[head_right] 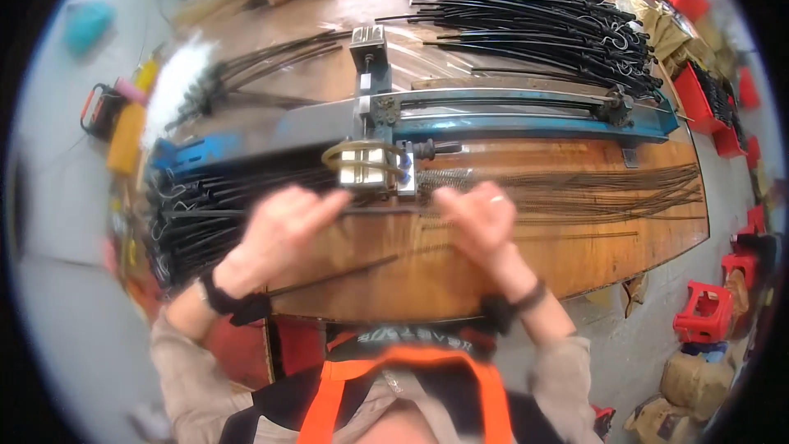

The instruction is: Sorting and aligning metal rods on a workbench jig.

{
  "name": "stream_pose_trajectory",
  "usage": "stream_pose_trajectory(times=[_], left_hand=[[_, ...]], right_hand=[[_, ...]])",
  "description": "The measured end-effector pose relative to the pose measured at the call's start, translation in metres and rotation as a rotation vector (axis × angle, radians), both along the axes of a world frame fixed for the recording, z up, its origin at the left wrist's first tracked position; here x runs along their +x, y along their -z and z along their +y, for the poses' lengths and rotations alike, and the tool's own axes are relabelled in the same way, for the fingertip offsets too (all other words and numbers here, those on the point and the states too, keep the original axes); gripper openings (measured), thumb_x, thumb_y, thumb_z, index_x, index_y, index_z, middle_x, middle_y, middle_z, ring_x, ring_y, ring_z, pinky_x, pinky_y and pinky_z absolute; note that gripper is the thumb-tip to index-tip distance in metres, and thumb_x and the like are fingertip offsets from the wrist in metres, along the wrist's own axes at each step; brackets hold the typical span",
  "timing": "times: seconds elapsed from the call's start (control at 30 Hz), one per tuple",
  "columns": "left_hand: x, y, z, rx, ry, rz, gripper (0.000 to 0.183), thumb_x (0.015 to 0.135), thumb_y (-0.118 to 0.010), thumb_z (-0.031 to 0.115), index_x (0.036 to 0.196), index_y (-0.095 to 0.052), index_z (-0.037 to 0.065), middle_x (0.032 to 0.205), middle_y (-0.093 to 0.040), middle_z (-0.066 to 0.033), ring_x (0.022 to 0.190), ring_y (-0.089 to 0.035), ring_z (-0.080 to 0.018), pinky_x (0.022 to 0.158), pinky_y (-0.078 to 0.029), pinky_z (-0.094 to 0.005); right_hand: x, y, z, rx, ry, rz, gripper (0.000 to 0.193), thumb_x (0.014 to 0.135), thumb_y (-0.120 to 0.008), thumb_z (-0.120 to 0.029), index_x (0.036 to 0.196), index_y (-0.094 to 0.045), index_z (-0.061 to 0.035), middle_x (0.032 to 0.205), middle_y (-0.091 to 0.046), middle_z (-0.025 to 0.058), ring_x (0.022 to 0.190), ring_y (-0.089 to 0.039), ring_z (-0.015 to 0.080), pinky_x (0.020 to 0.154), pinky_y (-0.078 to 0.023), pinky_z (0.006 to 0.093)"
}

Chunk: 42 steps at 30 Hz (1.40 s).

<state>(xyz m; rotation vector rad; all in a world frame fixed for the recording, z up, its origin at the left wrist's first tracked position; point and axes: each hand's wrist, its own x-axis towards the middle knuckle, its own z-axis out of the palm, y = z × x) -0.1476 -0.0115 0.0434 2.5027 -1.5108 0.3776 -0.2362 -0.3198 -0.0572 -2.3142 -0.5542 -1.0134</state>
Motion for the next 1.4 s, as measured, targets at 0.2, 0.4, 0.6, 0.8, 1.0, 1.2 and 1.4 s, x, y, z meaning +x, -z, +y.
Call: stream_pose_trajectory(times=[0.2,0.4,0.6,0.8,1.0,1.2,1.4], left_hand=[[0.049,-0.041,0.030,-0.249,-0.228,-0.133,0.018,0.084,-0.064,0.000,0.100,-0.058,0.004,0.080,-0.062,-0.0126,0.076,-0.063,-0.0306,0.067,-0.052,-0.0402],[0.088,-0.090,0.068,-0.396,-0.306,-0.212,0.021,0.092,-0.065,0.006,0.113,-0.065,0.001,0.090,-0.067,-0.0163,0.077,-0.064,-0.0273,0.069,-0.051,-0.0334],[0.085,-0.066,0.091,-0.447,-0.306,-0.170,0.024,0.095,-0.062,0.006,0.119,-0.064,0.001,0.087,-0.065,-0.0161,0.072,-0.060,-0.0215,0.068,-0.049,-0.0312],[0.083,-0.037,0.113,-0.391,-0.427,-0.058,0.024,0.095,-0.063,0.007,0.118,-0.064,0.001,0.085,-0.063,-0.0167,0.067,-0.058,-0.0224,0.065,-0.048,-0.0330],[0.103,-0.025,0.101,-0.382,-0.410,-0.054,0.024,0.093,-0.064,0.008,0.118,-0.064,0.004,0.082,-0.062,-0.0161,0.067,-0.059,-0.0278,0.063,-0.048,-0.0352],[0.123,0.000,0.100,-0.215,-0.374,-0.036,0.024,0.090,-0.064,0.012,0.114,-0.067,0.013,0.083,-0.064,-0.0159,0.074,-0.065,-0.0345,0.063,-0.051,-0.0417],[0.150,0.040,-0.040,-0.189,-0.087,0.036,0.013,0.091,-0.063,0.022,0.094,-0.065,0.010,0.079,-0.061,-0.0117,0.078,-0.064,-0.0330,0.066,-0.052,-0.0435]], right_hand=[[0.024,-0.004,-0.056,-0.056,0.312,-0.044,0.023,0.095,-0.055,-0.004,0.115,-0.065,-0.0048,0.088,-0.062,0.0086,0.074,-0.057,0.0253,0.067,-0.045,0.0361],[0.110,-0.035,-0.007,0.499,0.057,0.530,0.015,0.095,-0.063,-0.012,0.106,-0.069,-0.0034,0.086,-0.068,0.0035,0.082,-0.062,0.0101,0.075,-0.051,0.0265],[0.197,-0.054,0.040,0.139,-0.209,0.225,0.018,0.089,-0.071,-0.026,0.098,-0.073,-0.0107,0.076,-0.067,0.0070,0.074,-0.063,0.0176,0.082,-0.046,0.0350],[0.211,-0.056,0.058,-0.041,-0.187,0.205,0.018,0.087,-0.072,-0.026,0.092,-0.072,-0.0090,0.080,-0.067,0.0050,0.080,-0.060,0.0224,0.088,-0.038,0.0366],[0.211,-0.058,0.047,-0.403,-0.011,-0.014,0.012,0.088,-0.069,-0.022,0.079,-0.066,-0.0137,0.077,-0.065,0.0002,0.083,-0.057,0.0205,0.094,-0.031,0.0393],[0.120,-0.030,-0.119,-0.502,0.426,-0.009,0.011,0.084,-0.069,-0.010,0.094,-0.068,-0.0143,0.090,-0.069,0.0014,0.100,-0.059,0.0221,0.101,-0.031,0.0388],[0.071,-0.028,-0.222,-0.467,0.615,0.077,0.005,0.091,-0.064,-0.015,0.092,-0.065,-0.0101,0.087,-0.064,0.0056,0.093,-0.058,0.0264,0.088,-0.041,0.0404]])
